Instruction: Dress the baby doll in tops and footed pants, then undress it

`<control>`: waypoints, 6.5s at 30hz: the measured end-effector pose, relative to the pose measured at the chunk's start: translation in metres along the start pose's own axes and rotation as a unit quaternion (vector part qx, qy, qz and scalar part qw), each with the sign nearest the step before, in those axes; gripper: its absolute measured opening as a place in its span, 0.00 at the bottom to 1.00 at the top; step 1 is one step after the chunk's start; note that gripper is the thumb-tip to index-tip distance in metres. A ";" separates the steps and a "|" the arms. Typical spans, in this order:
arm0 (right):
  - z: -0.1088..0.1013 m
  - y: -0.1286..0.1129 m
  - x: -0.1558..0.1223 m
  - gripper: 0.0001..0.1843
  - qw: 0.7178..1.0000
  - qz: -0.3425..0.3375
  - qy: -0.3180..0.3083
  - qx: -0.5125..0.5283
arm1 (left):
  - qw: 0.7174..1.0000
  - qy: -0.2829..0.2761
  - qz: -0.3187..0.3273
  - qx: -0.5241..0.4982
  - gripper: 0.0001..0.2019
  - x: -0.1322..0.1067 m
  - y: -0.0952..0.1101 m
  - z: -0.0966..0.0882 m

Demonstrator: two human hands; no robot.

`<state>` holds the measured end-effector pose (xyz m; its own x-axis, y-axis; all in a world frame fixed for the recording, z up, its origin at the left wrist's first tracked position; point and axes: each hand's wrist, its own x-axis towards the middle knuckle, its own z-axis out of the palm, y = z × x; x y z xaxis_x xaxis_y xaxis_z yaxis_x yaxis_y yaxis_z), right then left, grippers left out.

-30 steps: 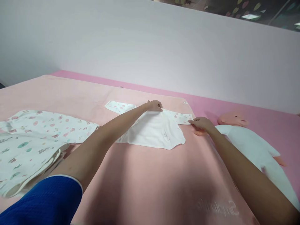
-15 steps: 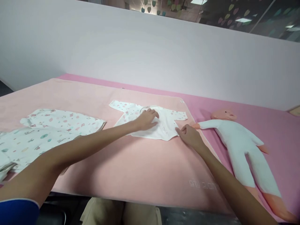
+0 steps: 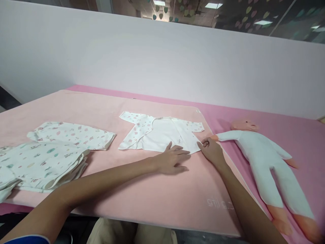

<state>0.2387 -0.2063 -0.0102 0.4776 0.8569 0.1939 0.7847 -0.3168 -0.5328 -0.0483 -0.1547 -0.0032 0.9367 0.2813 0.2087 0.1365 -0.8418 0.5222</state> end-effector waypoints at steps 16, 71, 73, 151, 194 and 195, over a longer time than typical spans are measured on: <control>0.012 -0.032 -0.033 0.33 0.920 -0.322 -0.204 -0.089 | 0.954 0.114 -0.216 0.174 0.17 0.091 -0.135 -0.052; 0.140 -0.181 0.125 0.20 0.974 0.019 -0.156 0.165 | 0.920 0.171 -0.294 0.193 0.28 -0.100 -0.037 -0.061; 0.141 -0.183 0.126 0.18 0.979 0.015 -0.153 0.134 | 0.915 0.168 -0.318 0.184 0.22 -0.111 -0.044 -0.062; 0.202 -0.192 0.107 0.18 0.941 -0.328 -0.005 0.084 | 0.934 0.110 -0.321 0.109 0.17 -0.033 -0.172 -0.172; 0.201 -0.204 0.093 0.34 0.951 -0.306 -0.040 0.027 | 0.937 0.045 -0.286 0.195 0.51 -0.075 -0.177 -0.107; 0.202 -0.202 0.093 0.35 0.950 -0.310 -0.037 0.019 | 0.936 0.043 -0.289 0.196 0.52 -0.074 -0.176 -0.108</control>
<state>0.0448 0.0198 -0.0504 -0.1027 0.9008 0.4220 0.8908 0.2721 -0.3640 -0.1766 0.0217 -0.0214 0.6422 0.7643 0.0587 0.7370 -0.6366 0.2271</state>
